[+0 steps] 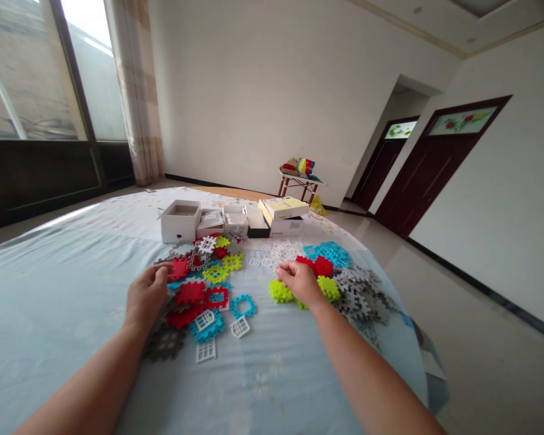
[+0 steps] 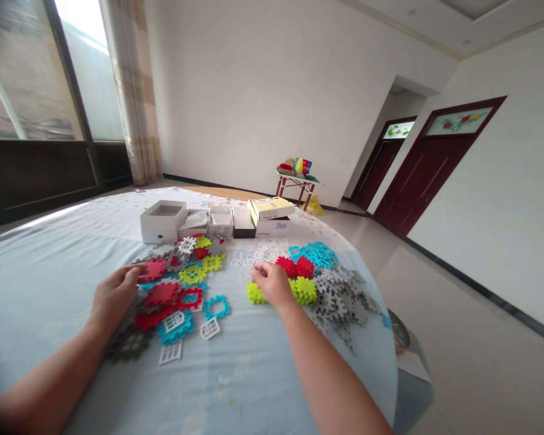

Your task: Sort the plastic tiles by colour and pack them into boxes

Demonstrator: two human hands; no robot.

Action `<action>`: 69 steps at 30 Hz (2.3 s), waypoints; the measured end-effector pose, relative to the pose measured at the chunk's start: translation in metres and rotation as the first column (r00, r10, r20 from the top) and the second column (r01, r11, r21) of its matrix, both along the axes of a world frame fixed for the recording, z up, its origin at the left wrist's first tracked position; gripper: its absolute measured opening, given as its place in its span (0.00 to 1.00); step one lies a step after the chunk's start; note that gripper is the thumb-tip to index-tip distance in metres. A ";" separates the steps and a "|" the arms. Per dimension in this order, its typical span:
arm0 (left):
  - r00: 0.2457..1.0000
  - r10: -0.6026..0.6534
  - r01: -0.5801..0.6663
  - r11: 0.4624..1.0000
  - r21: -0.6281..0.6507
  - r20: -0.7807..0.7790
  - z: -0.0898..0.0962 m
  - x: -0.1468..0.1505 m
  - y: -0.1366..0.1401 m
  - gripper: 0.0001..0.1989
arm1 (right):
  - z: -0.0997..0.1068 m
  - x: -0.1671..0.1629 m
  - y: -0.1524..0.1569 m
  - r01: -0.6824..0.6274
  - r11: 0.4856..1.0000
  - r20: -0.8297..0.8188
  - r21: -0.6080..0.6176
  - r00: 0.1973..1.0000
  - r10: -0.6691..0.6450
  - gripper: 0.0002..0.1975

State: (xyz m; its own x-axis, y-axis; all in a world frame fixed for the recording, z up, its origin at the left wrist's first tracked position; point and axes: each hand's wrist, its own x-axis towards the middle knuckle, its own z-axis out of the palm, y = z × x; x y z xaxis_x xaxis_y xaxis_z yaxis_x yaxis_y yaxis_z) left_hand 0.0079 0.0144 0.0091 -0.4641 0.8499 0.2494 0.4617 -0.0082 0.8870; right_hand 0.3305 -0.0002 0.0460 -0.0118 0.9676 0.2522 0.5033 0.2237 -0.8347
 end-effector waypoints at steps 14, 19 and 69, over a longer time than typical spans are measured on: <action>1.000 -0.009 0.009 1.000 -0.008 -0.002 -0.003 -0.001 0.001 0.18 | -0.009 -0.029 -0.025 -0.162 0.983 0.162 0.086 0.976 0.147 0.11; 1.000 -0.005 0.005 1.000 -0.007 -0.013 0.001 0.001 -0.001 0.17 | -0.014 -0.052 -0.055 -0.350 0.927 0.351 0.134 0.892 0.286 0.10; 0.994 -0.026 0.020 0.998 0.054 0.110 -0.013 -0.004 -0.003 0.18 | -0.025 -0.036 -0.054 -0.306 0.940 0.395 0.153 0.890 0.225 0.09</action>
State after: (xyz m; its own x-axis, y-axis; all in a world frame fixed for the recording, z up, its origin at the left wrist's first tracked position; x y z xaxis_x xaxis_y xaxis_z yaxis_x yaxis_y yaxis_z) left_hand 0.0042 0.0111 -0.0040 -0.4721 0.8477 0.2420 0.3599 -0.0652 0.9307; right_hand 0.2944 -0.0540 0.0215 -0.3912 0.8420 0.3714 0.6611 0.5379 -0.5230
